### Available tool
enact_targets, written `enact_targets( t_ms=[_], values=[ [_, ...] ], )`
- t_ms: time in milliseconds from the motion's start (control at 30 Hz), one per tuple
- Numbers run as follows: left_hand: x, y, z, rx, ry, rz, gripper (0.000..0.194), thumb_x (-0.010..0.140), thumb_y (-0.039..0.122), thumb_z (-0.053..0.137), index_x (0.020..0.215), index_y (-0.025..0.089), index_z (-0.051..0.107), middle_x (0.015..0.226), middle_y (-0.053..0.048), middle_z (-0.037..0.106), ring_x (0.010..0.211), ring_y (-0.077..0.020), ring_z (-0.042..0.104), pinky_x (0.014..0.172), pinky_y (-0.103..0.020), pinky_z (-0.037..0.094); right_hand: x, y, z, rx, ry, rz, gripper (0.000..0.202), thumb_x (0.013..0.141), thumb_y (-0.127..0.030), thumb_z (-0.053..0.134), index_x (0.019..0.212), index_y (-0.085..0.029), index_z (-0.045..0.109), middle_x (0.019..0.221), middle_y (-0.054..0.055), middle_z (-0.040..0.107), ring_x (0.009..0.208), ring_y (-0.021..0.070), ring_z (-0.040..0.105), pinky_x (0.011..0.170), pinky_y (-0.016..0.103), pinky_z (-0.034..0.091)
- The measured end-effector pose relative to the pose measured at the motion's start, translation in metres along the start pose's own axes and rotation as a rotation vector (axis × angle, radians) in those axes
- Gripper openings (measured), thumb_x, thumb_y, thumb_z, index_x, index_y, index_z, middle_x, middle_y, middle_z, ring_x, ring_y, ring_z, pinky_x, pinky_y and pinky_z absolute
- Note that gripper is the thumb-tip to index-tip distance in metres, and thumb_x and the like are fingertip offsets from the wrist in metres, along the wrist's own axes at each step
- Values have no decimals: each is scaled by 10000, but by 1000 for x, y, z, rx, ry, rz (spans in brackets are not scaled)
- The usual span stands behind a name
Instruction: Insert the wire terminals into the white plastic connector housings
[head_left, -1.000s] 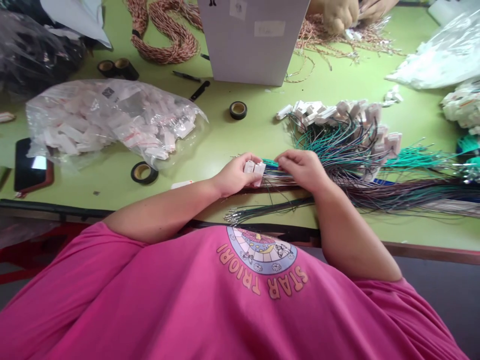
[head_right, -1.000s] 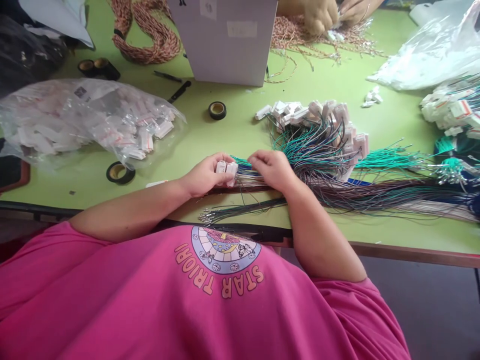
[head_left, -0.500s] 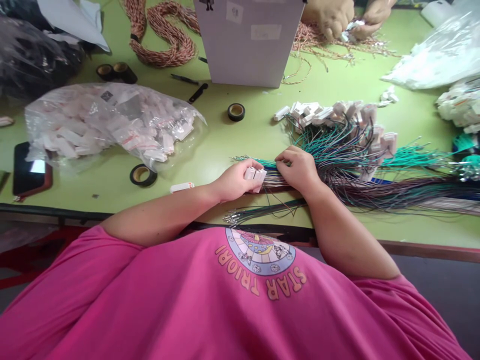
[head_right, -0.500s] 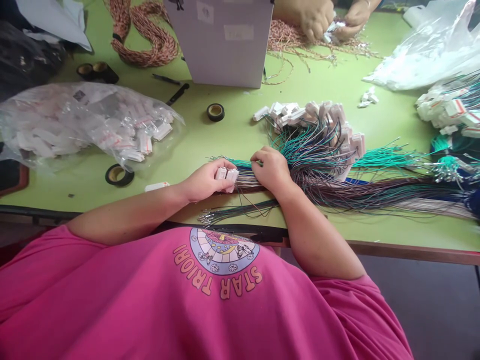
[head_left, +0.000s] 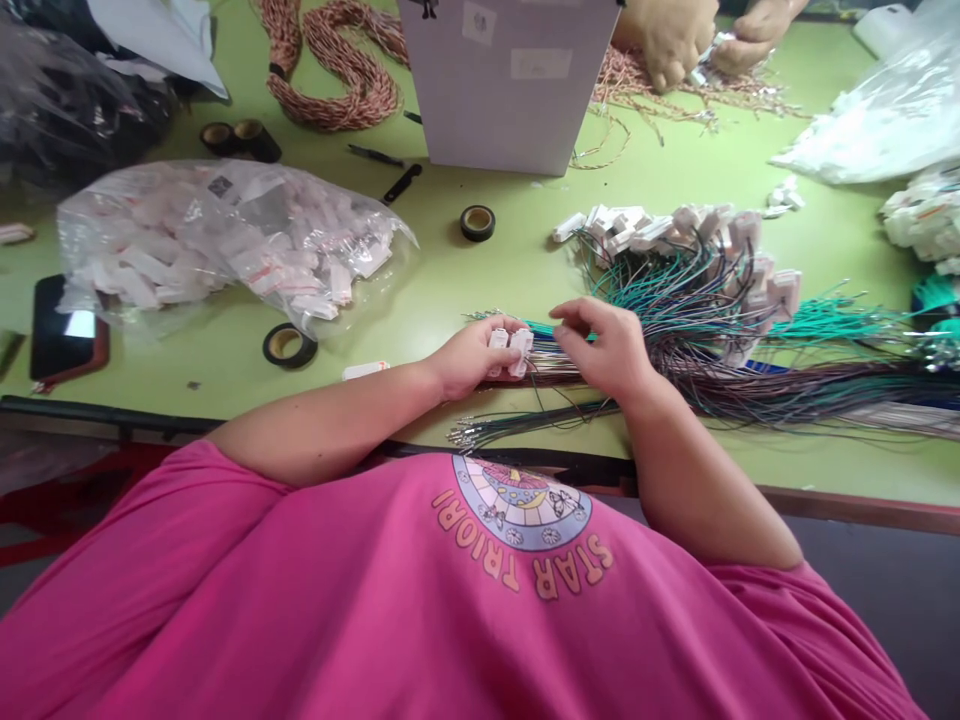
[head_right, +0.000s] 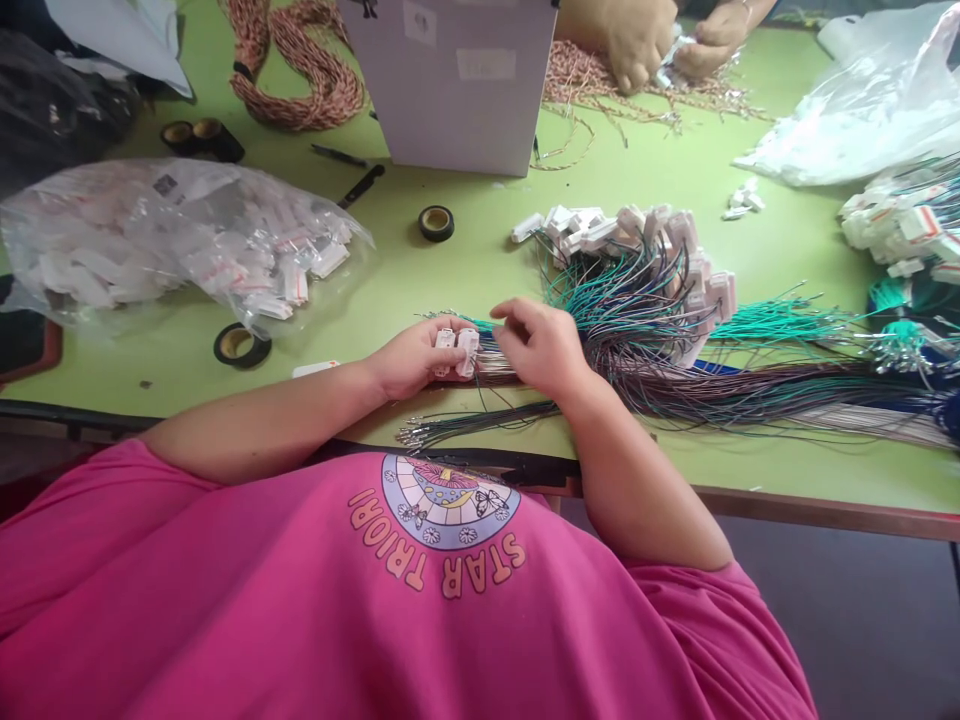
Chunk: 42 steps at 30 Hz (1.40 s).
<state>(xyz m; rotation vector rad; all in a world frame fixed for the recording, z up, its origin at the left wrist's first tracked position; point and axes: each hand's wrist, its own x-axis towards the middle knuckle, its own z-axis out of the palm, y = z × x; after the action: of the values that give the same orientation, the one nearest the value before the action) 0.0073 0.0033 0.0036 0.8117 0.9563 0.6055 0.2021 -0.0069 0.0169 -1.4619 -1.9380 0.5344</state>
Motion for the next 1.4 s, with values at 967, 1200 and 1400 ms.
enact_targets(
  t_ms=[967,1200,1400],
  values=[
    [4,-7,-2,103,48,39,337,724,63,712,972,172,511,701,28,630,613,-113,647,625,-266,548,2,-10,9,-228,-424,117,282,849,-256,505,745,-180,756,586,22,636,546,124,474,564,263,288],
    [3,-6,0,117,30,33,305,738,70,697,962,170,514,697,26,632,615,-109,637,632,-268,548,5,0,9,-52,-407,152,239,825,-267,541,729,-166,736,573,-7,601,559,109,463,575,249,315],
    [2,-4,-1,72,0,57,317,766,127,712,1017,162,521,748,26,617,606,-79,609,615,-231,528,2,-13,-5,-155,-366,-18,279,797,-422,638,792,-161,736,781,63,675,702,156,552,664,278,385]
  ],
)
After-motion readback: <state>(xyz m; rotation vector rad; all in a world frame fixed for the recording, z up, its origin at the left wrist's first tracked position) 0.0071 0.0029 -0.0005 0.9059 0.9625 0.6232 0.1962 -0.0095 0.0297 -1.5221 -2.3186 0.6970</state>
